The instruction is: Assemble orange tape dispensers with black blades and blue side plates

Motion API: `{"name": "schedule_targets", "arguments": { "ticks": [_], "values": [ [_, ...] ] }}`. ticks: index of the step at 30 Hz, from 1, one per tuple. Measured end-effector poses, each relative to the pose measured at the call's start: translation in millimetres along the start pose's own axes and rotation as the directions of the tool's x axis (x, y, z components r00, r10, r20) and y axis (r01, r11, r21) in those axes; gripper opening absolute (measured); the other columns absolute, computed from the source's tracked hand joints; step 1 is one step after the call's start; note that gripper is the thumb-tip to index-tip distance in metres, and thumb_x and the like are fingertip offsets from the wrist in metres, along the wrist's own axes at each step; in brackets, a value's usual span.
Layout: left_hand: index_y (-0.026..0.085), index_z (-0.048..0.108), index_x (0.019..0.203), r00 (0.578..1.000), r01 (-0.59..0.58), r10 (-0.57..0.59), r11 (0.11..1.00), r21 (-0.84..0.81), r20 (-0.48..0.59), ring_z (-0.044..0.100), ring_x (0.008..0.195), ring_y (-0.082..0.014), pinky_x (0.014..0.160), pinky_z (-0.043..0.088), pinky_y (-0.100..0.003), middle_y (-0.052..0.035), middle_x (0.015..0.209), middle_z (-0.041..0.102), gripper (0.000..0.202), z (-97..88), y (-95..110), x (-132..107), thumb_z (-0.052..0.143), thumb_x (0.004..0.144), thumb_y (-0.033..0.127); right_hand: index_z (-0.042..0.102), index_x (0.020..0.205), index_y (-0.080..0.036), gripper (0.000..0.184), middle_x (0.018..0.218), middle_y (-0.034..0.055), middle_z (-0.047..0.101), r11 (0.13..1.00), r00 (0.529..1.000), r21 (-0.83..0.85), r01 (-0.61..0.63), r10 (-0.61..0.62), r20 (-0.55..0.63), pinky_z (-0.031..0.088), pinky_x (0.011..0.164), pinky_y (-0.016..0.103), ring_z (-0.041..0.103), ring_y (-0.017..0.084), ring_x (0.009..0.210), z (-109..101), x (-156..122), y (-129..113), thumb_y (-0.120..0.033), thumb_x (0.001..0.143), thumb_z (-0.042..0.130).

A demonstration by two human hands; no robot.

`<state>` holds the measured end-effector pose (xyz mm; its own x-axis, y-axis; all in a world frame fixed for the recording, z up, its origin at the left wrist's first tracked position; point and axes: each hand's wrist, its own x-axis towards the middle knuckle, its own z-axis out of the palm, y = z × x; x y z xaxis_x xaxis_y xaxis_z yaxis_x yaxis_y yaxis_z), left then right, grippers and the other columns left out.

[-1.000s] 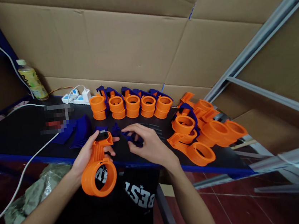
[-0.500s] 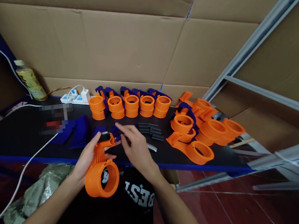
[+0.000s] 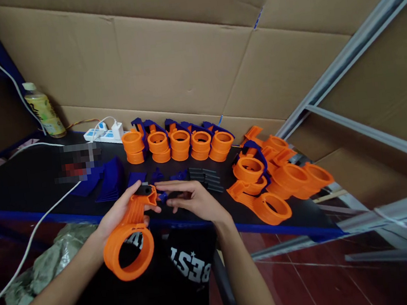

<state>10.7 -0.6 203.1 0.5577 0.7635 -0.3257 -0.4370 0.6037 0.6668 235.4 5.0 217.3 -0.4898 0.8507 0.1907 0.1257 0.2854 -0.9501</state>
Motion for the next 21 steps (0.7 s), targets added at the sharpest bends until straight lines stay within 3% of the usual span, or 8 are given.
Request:
{"name": "schedule_targets", "arguments": {
  "ticks": [4,10,13,21],
  "values": [
    [0.014,0.073,0.099,0.998,-0.027,0.028,1.000,-0.013,0.050,0.066,0.049,-0.0159,0.042,0.050,-0.022,-0.0111,0.077,0.074,0.049,-1.4,3.2,-0.6,0.052,0.095,0.058,0.073,0.123,-0.020,0.042,0.096,0.0048,0.076,0.999,0.997,-0.011,-0.034,0.033,-0.074,0.058,0.056,0.021,0.065,0.009,0.059,2.7,0.3,1.3,-0.030,0.083,0.079],
    [0.014,0.071,0.092,0.985,-0.161,0.161,0.987,0.007,-0.066,0.060,0.044,-0.0145,0.046,0.053,-0.025,-0.0025,0.057,0.063,0.044,6.1,-4.8,-8.7,0.060,0.091,0.057,0.073,0.114,-0.019,0.037,0.112,0.0090,0.074,0.992,0.984,0.111,0.058,-0.038,-0.175,0.059,0.058,0.023,0.064,0.009,0.062,9.5,-2.7,-11.8,-0.029,0.079,0.082],
    [0.017,0.069,0.099,0.968,-0.232,0.235,0.972,0.037,-0.089,0.061,0.046,-0.0142,0.048,0.057,-0.027,-0.0006,0.060,0.064,0.037,9.7,-11.0,-11.3,0.065,0.090,0.053,0.073,0.114,-0.019,0.038,0.112,0.0095,0.073,0.991,0.977,0.103,0.083,-0.061,-0.204,0.060,0.058,0.026,0.063,0.011,0.066,13.3,-4.8,-17.9,-0.033,0.080,0.081],
    [0.015,0.067,0.101,0.970,-0.234,0.235,0.972,0.016,-0.060,0.064,0.051,-0.0142,0.054,0.059,-0.028,-0.0035,0.072,0.068,0.040,10.1,-15.6,-11.8,0.066,0.090,0.053,0.073,0.117,-0.021,0.038,0.098,0.0053,0.071,0.998,0.972,0.048,0.046,-0.034,-0.232,0.060,0.061,0.026,0.062,0.010,0.063,17.6,-5.0,-19.6,-0.034,0.082,0.080]
  ]
}}
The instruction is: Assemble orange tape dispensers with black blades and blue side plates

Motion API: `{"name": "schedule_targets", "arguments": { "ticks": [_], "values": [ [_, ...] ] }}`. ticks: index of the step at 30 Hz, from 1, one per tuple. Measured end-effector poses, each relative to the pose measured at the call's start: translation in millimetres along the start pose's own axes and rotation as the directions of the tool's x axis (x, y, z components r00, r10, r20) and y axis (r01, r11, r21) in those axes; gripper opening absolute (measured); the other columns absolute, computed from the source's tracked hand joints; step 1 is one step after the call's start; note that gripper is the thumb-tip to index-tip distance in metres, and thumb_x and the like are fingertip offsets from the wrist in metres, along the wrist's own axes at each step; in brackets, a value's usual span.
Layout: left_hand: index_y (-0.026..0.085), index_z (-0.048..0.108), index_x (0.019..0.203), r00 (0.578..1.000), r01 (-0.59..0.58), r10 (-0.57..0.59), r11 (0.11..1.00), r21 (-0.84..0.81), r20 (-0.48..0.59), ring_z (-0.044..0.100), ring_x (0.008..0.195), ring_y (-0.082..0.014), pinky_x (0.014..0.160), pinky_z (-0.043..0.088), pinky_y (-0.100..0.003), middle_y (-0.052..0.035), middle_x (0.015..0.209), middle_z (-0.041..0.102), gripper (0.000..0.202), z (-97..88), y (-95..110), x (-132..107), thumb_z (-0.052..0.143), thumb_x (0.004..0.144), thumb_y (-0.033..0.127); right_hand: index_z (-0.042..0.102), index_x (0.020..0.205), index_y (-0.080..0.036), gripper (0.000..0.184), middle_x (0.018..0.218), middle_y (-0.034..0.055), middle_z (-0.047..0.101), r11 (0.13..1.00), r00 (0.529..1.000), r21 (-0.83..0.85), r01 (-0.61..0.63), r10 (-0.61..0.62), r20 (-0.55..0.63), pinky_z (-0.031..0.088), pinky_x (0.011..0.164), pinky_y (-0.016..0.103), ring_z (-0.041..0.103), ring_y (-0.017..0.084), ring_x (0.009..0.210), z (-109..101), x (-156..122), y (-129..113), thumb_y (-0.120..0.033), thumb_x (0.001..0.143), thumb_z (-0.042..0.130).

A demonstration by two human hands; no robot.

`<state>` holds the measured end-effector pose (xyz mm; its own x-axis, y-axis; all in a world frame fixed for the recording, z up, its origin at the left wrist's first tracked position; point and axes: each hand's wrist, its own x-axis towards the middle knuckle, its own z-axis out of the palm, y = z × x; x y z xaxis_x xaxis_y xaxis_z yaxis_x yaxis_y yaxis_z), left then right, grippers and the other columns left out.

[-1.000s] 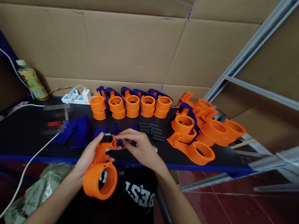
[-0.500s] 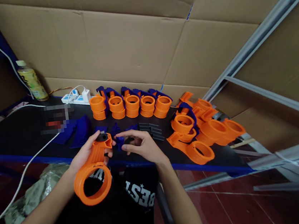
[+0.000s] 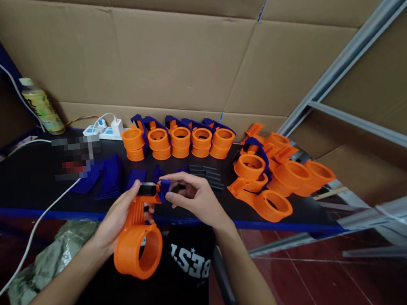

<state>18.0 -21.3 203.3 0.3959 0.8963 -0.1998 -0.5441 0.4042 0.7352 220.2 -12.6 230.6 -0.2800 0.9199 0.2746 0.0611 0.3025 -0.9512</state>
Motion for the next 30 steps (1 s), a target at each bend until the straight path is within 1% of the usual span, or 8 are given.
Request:
{"name": "schedule_targets", "arguments": {
  "ticks": [3,5,8,11,15,19,24,30],
  "values": [
    [0.014,0.067,0.099,1.000,0.000,0.000,1.000,-0.001,-0.007,0.064,0.055,-0.0139,0.054,0.059,-0.028,-0.0050,0.077,0.069,0.038,2.0,2.3,-2.0,0.069,0.089,0.051,0.074,0.117,-0.021,0.038,0.091,0.0032,0.069,0.999,1.000,-0.038,-0.011,0.011,-0.015,0.059,0.062,0.024,0.061,0.010,0.063,1.5,-0.5,-1.1,-0.033,0.082,0.080],
    [0.014,0.068,0.102,1.000,-0.009,0.009,1.000,0.002,0.002,0.063,0.057,-0.0131,0.054,0.058,-0.026,-0.0047,0.078,0.069,0.034,3.7,4.1,-3.6,0.074,0.087,0.044,0.074,0.118,-0.022,0.038,0.090,0.0026,0.069,0.998,1.000,-0.060,-0.010,0.009,-0.013,0.059,0.063,0.024,0.061,0.010,0.064,2.0,-2.0,-2.9,-0.032,0.082,0.079],
    [0.013,0.069,0.106,0.999,-0.027,0.027,1.000,0.005,0.023,0.062,0.063,-0.0121,0.056,0.056,-0.022,-0.0035,0.078,0.067,0.031,4.9,5.6,-5.2,0.079,0.082,0.028,0.073,0.120,-0.023,0.037,0.098,0.0043,0.072,0.989,1.000,-0.144,0.010,-0.013,-0.018,0.058,0.064,0.024,0.064,0.011,0.068,2.4,-6.0,-7.4,-0.030,0.084,0.078],
    [0.013,0.068,0.106,0.999,-0.039,0.038,0.999,0.018,0.019,0.061,0.067,-0.0118,0.058,0.056,-0.022,-0.0017,0.078,0.065,0.030,3.9,4.3,-4.6,0.080,0.080,0.021,0.073,0.121,-0.025,0.036,0.108,0.0058,0.073,0.966,0.998,-0.253,0.060,-0.067,-0.019,0.058,0.066,0.023,0.068,0.014,0.079,4.2,-10.0,-13.1,-0.027,0.085,0.076],
    [0.016,0.064,0.100,0.998,-0.060,0.060,0.997,0.057,0.006,0.056,0.061,-0.0089,0.057,0.054,-0.021,0.0022,0.073,0.061,0.026,1.5,1.3,-3.6,0.080,0.080,0.023,0.073,0.122,-0.026,0.035,0.118,0.0059,0.072,0.930,0.988,-0.338,0.148,-0.155,0.006,0.060,0.071,0.023,0.070,0.014,0.088,8.7,-13.5,-19.3,-0.021,0.088,0.073],
    [0.018,0.062,0.096,0.996,-0.057,0.050,0.994,0.098,0.072,0.049,0.054,-0.0068,0.057,0.051,-0.020,0.0061,0.064,0.053,0.022,1.1,2.9,-6.8,0.077,0.084,0.027,0.072,0.123,-0.027,0.035,0.128,0.0058,0.069,0.896,0.978,-0.393,0.206,-0.204,0.047,0.062,0.074,0.024,0.071,0.014,0.093,10.8,-16.3,-22.0,-0.019,0.089,0.072],
    [0.018,0.059,0.095,0.994,-0.024,0.014,0.996,0.089,0.106,0.039,0.050,-0.0059,0.057,0.049,-0.020,0.0086,0.058,0.046,0.019,0.8,6.3,-10.6,0.074,0.086,0.028,0.072,0.122,-0.028,0.035,0.129,0.0039,0.070,0.859,0.966,-0.444,0.254,-0.246,0.075,0.062,0.078,0.024,0.071,0.013,0.095,10.1,-17.8,-21.8,-0.019,0.089,0.073],
    [0.020,0.058,0.096,0.988,0.001,-0.014,0.996,0.087,0.151,0.036,0.048,-0.0060,0.059,0.049,-0.021,0.0096,0.056,0.043,0.014,-2.6,6.7,-7.9,0.069,0.087,0.022,0.070,0.122,-0.028,0.032,0.130,0.0042,0.069,0.821,0.957,-0.494,0.285,-0.270,0.105,0.061,0.081,0.027,0.070,0.015,0.099,9.0,-17.3,-20.9,-0.021,0.091,0.072]
  ]
}}
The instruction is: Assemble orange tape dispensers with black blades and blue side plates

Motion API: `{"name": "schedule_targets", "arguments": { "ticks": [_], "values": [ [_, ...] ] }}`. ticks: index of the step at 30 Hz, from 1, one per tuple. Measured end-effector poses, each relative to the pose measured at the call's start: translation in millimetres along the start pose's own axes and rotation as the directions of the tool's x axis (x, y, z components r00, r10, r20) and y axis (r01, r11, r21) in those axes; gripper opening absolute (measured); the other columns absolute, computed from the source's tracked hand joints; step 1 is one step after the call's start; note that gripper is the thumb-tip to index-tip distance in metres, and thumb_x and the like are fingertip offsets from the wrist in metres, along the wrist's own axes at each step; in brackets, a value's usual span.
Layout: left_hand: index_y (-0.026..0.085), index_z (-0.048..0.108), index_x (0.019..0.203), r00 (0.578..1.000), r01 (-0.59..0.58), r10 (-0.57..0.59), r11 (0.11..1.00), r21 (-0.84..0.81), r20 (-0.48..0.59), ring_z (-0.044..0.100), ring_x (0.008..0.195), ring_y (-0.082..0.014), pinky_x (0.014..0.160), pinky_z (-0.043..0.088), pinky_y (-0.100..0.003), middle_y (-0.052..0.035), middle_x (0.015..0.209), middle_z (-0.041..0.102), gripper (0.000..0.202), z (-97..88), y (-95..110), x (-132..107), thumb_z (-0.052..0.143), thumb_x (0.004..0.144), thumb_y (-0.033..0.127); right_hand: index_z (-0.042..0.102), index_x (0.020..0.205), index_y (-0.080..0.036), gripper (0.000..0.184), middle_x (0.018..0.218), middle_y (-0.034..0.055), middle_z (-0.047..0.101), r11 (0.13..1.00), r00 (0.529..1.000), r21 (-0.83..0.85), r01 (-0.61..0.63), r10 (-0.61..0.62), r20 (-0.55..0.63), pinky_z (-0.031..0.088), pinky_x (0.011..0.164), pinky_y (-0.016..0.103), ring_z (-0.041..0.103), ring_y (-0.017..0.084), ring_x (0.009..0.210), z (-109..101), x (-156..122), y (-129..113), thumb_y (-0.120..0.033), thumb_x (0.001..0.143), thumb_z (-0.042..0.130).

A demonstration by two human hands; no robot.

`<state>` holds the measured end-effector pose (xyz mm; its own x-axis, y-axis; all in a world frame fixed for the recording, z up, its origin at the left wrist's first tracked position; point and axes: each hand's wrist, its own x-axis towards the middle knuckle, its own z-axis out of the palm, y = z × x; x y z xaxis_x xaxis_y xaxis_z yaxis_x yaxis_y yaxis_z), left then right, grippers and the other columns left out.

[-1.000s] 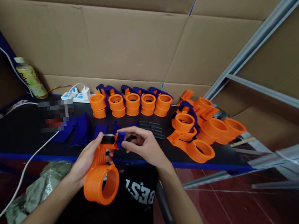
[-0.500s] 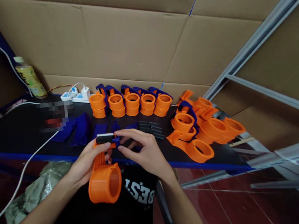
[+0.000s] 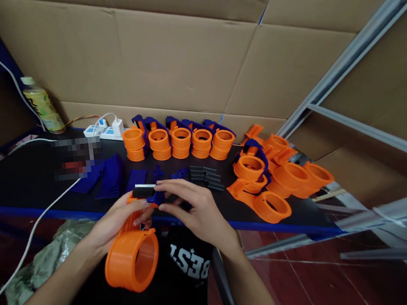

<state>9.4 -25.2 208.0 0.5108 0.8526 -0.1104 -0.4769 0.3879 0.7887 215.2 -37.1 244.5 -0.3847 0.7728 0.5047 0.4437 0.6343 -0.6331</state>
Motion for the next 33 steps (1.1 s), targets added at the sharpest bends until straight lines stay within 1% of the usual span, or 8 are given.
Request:
{"name": "schedule_targets", "arguments": {
  "ticks": [7,13,21,23,25,28,31,33],
  "values": [
    [0.019,0.058,0.093,0.999,0.039,-0.039,0.999,0.006,0.018,0.027,0.045,-0.0050,0.056,0.045,-0.019,0.0110,0.052,0.038,0.012,1.5,1.9,-0.2,0.068,0.087,0.023,0.066,0.126,-0.028,0.035,0.131,0.0030,0.069,0.995,0.999,-0.097,0.032,-0.030,0.024,0.060,0.084,0.027,0.070,0.015,0.102,1.4,-0.5,4.4,-0.023,0.091,0.072],
    [0.021,0.056,0.092,0.998,-0.058,0.059,0.990,0.127,0.000,0.040,0.047,-0.0069,0.067,0.052,-0.026,0.0115,0.052,0.038,0.010,3.9,-0.1,-3.0,0.063,0.092,0.027,0.061,0.135,-0.025,0.042,0.142,0.0061,0.063,0.950,0.982,-0.249,0.186,-0.188,0.018,0.047,0.114,0.039,0.063,0.020,0.127,4.2,-3.5,0.1,-0.016,0.094,0.066],
    [0.022,0.059,0.109,0.984,-0.171,0.180,0.940,0.295,-0.001,0.051,0.051,-0.0098,0.069,0.053,-0.029,0.0093,0.055,0.051,0.025,2.0,2.5,-14.9,0.070,0.091,0.035,0.054,0.145,-0.025,0.056,0.149,0.0099,0.055,0.917,0.954,-0.275,0.290,-0.301,0.002,0.055,0.106,0.036,0.065,0.021,0.124,9.2,-9.9,-8.9,-0.006,0.093,0.063],
    [0.022,0.060,0.115,0.982,-0.190,0.187,0.954,0.232,0.038,0.061,0.060,-0.0130,0.075,0.055,-0.032,0.0048,0.066,0.063,0.030,2.5,6.1,-16.5,0.072,0.089,0.030,0.052,0.146,-0.027,0.057,0.149,0.0085,0.055,0.934,0.960,-0.236,0.268,-0.280,-0.015,0.058,0.102,0.035,0.066,0.020,0.123,11.5,-9.4,-9.0,-0.006,0.094,0.061],
    [0.022,0.062,0.119,0.977,-0.197,0.187,0.976,0.094,0.100,0.071,0.081,-0.0201,0.083,0.057,-0.037,-0.0042,0.094,0.074,0.036,3.4,10.7,-16.7,0.075,0.085,0.025,0.053,0.146,-0.028,0.056,0.148,0.0079,0.057,0.950,0.967,-0.204,0.238,-0.251,-0.040,0.059,0.100,0.036,0.065,0.021,0.125,13.2,-7.8,-8.4,-0.005,0.095,0.058],
    [0.020,0.066,0.126,0.965,-0.165,0.185,0.979,-0.121,0.185,0.068,0.112,-0.0316,0.095,0.055,-0.049,-0.0141,0.134,0.066,0.041,4.0,16.6,-15.3,0.072,0.086,0.031,0.057,0.141,-0.027,0.049,0.144,0.0084,0.060,0.961,0.971,-0.196,0.197,-0.219,-0.098,0.054,0.108,0.043,0.060,0.023,0.131,12.1,-5.0,-7.2,-0.007,0.097,0.055],
    [0.019,0.063,0.135,0.951,-0.151,0.183,0.978,-0.144,0.249,0.065,0.120,-0.0351,0.102,0.050,-0.054,-0.0170,0.141,0.062,0.053,1.2,17.3,-11.7,0.074,0.086,0.037,0.062,0.132,-0.028,0.041,0.144,0.0062,0.060,0.966,0.970,-0.170,0.194,-0.215,-0.115,0.042,0.118,0.052,0.053,0.024,0.138,3.9,-3.8,-7.7,-0.009,0.095,0.060],
    [0.019,0.063,0.137,0.945,-0.170,0.191,0.981,-0.097,0.265,0.066,0.118,-0.0354,0.105,0.049,-0.052,-0.0181,0.137,0.065,0.064,-2.7,14.1,-7.8,0.082,0.079,0.038,0.066,0.126,-0.029,0.037,0.139,0.0043,0.065,0.973,0.976,-0.124,0.195,-0.204,-0.072,0.044,0.116,0.051,0.053,0.025,0.138,-5.2,-4.8,-10.2,-0.010,0.094,0.063]
  ]
}}
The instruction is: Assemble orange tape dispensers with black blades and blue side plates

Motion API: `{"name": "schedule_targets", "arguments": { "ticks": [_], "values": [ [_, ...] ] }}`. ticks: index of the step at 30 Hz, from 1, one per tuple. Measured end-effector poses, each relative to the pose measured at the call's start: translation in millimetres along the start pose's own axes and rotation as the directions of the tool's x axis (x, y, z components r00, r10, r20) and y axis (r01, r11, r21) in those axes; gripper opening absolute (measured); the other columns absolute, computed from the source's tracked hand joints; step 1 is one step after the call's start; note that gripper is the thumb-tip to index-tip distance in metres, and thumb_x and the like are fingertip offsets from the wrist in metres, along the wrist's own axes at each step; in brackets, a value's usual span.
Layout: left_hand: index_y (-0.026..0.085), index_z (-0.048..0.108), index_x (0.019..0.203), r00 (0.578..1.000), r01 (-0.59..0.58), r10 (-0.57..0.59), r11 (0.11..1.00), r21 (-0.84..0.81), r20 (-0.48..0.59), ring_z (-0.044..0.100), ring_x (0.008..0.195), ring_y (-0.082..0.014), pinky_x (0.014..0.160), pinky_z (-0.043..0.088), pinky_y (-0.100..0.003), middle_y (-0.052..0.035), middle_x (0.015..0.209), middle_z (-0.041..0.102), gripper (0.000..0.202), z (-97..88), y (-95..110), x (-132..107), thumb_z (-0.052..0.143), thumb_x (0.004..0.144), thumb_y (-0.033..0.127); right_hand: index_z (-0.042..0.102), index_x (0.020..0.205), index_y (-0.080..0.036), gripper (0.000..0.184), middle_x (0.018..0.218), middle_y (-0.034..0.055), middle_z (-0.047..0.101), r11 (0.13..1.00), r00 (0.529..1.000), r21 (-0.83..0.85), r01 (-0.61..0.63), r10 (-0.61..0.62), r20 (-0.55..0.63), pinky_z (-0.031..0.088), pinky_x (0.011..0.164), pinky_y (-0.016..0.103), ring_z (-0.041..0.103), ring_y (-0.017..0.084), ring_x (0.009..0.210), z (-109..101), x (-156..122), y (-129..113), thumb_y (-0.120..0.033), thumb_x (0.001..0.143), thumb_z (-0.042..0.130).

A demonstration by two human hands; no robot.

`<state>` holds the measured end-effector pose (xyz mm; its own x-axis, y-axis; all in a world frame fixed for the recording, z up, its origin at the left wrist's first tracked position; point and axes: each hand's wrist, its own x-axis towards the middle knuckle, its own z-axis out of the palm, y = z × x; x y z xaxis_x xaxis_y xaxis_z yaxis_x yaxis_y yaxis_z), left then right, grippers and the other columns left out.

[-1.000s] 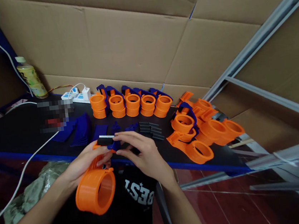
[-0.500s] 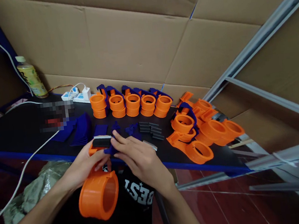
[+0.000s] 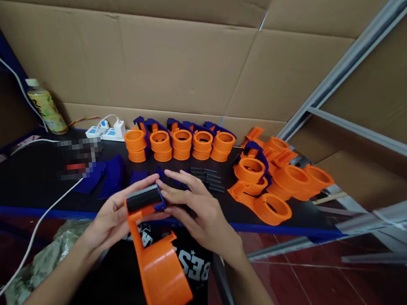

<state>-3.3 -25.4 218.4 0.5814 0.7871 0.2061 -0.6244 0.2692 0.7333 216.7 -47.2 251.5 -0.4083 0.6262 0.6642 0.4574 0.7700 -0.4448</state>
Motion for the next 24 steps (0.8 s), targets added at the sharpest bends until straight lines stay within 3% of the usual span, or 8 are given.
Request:
{"name": "schedule_targets", "arguments": {
  "ticks": [4,6,9,12,15,17,20,24],
  "values": [
    [0.017,0.070,0.127,0.991,-0.038,0.053,0.992,0.123,-0.122,0.069,0.109,-0.0323,0.101,0.051,-0.046,-0.0181,0.132,0.068,0.065,-9.3,-9.9,4.3,0.090,0.068,0.036,0.071,0.113,-0.028,0.022,0.113,0.0044,0.074,0.997,0.997,0.016,-0.074,0.074,0.016,0.056,0.096,0.039,0.066,0.021,0.112,-15.9,-1.6,-13.2,-0.016,0.097,0.061],
    [0.017,0.073,0.120,0.969,-0.065,0.108,0.979,0.195,-0.221,0.069,0.107,-0.0286,0.098,0.052,-0.039,-0.0154,0.126,0.071,0.059,-10.0,-12.7,4.9,0.091,0.066,0.030,0.071,0.111,-0.026,0.017,0.107,0.0055,0.073,0.994,0.988,-0.030,-0.104,0.107,0.107,0.057,0.086,0.037,0.067,0.021,0.099,-15.6,-3.0,-25.2,-0.029,0.095,0.067],
    [0.018,0.075,0.116,0.935,-0.102,0.187,0.956,0.277,-0.300,0.068,0.107,-0.0258,0.094,0.052,-0.031,-0.0122,0.119,0.074,0.053,-6.7,-12.9,3.3,0.090,0.066,0.028,0.071,0.105,-0.022,0.027,0.105,0.0076,0.073,0.977,0.951,-0.195,-0.083,0.136,0.279,0.057,0.079,0.039,0.065,0.024,0.094,-3.7,-6.0,-42.4,-0.042,0.087,0.075],
    [0.018,0.074,0.116,0.921,-0.107,0.218,0.938,0.330,-0.322,0.067,0.109,-0.0254,0.094,0.052,-0.030,-0.0114,0.118,0.074,0.051,-3.6,-10.7,1.4,0.089,0.068,0.028,0.069,0.096,-0.020,0.014,0.105,0.0081,0.073,0.943,0.949,-0.330,-0.042,0.141,0.282,0.055,0.076,0.039,0.063,0.025,0.093,9.2,-9.7,-48.9,-0.034,0.093,0.069],
    [0.019,0.071,0.120,0.910,-0.098,0.223,0.935,0.340,-0.350,0.067,0.111,-0.0260,0.097,0.051,-0.033,-0.0121,0.126,0.070,0.054,-1.5,-8.4,1.4,0.089,0.070,0.028,0.070,0.099,-0.021,0.010,0.106,0.0074,0.074,0.944,0.960,-0.326,-0.049,0.135,0.247,0.054,0.075,0.038,0.062,0.024,0.094,11.7,-11.3,-43.7,-0.029,0.096,0.064],
    [0.019,0.068,0.125,0.916,-0.130,0.224,0.950,0.283,-0.333,0.068,0.111,-0.0279,0.099,0.051,-0.037,-0.0138,0.131,0.068,0.060,1.2,-7.2,1.9,0.089,0.070,0.033,0.072,0.100,-0.022,0.011,0.106,0.0074,0.074,0.964,0.970,-0.254,-0.074,0.128,0.206,0.055,0.077,0.037,0.063,0.023,0.093,9.3,-9.4,-37.7,-0.030,0.096,0.065],
    [0.017,0.066,0.128,0.964,-0.164,0.180,0.982,0.096,-0.197,0.066,0.117,-0.0345,0.101,0.051,-0.045,-0.0188,0.131,0.068,0.071,7.0,-6.7,2.7,0.084,0.071,0.055,0.075,0.093,-0.022,0.014,0.099,0.0072,0.074,0.986,0.981,0.000,-0.168,0.167,0.094,0.056,0.076,0.033,0.066,0.020,0.086,6.8,-3.2,-29.6,-0.034,0.094,0.067],
    [0.014,0.070,0.122,0.987,-0.127,0.117,0.988,-0.092,-0.107,0.060,0.129,-0.0364,0.108,0.046,-0.049,-0.0189,0.133,0.068,0.059,11.4,-11.8,6.1,0.074,0.080,0.057,0.077,0.086,-0.020,0.034,0.091,0.0072,0.074,0.896,0.956,0.333,-0.294,0.273,0.109,0.057,0.073,0.030,0.070,0.020,0.081,9.7,2.3,-19.8,-0.051,0.094,0.064]
  ]
}}
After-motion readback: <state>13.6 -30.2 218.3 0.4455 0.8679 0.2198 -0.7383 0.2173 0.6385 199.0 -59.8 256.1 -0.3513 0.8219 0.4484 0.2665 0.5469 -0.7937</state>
